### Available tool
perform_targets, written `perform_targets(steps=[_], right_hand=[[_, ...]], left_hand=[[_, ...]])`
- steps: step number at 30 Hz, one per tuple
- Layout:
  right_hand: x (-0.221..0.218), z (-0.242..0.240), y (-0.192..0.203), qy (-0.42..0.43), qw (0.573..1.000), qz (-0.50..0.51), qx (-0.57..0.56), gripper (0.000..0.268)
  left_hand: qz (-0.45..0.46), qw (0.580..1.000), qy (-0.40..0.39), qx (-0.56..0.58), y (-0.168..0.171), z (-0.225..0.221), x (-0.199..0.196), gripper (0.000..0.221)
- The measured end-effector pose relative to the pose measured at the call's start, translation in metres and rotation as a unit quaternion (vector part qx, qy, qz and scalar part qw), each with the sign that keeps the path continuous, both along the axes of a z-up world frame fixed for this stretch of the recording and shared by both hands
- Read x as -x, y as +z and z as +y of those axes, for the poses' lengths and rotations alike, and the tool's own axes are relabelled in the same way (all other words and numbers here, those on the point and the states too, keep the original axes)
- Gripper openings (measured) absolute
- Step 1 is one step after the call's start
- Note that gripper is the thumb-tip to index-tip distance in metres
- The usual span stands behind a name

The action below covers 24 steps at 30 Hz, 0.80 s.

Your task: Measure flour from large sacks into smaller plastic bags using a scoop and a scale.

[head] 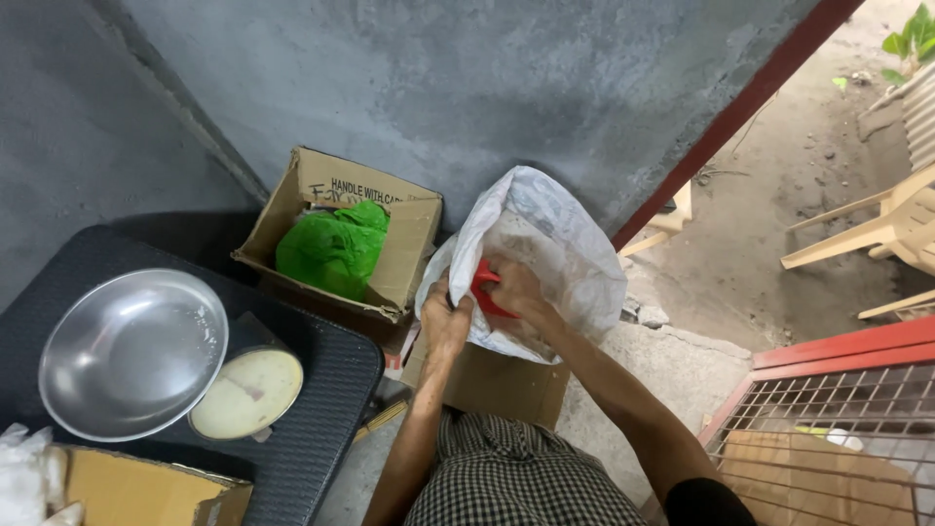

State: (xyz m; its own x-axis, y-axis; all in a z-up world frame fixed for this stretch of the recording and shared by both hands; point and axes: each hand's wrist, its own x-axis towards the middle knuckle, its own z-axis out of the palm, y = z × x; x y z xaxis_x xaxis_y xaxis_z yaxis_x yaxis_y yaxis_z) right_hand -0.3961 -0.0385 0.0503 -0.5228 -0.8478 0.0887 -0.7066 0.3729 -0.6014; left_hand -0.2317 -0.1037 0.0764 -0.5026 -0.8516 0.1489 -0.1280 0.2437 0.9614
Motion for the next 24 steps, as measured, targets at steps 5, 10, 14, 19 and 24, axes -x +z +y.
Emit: perform_targets(steps=[5, 10, 14, 19, 24], right_hand=[[0.009, 0.012, -0.007, -0.022, 0.999, -0.025, 0.009, 0.039], [0.013, 0.051, 0.012, -0.093, 0.994, -0.009, 0.059, 0.044], [0.007, 0.085, 0.031, -0.134, 0.985, -0.048, 0.093, 0.041], [-0.005, 0.115, 0.048, -0.149, 0.979, -0.054, 0.128, 0.034], [-0.007, 0.132, 0.041, -0.116, 0.964, -0.115, 0.211, 0.024]], left_hand=[[-0.01, 1.0, -0.006, -0.012, 0.008, -0.001, -0.005, 0.059], [0.0, 1.0, -0.018, -0.017, -0.016, -0.012, -0.005, 0.063], [0.108, 0.99, -0.077, -0.047, -0.029, -0.028, -0.01, 0.07], [-0.035, 0.996, 0.023, -0.083, -0.001, -0.058, -0.029, 0.072], [-0.228, 0.959, 0.079, 0.149, -0.081, -0.103, -0.053, 0.035]])
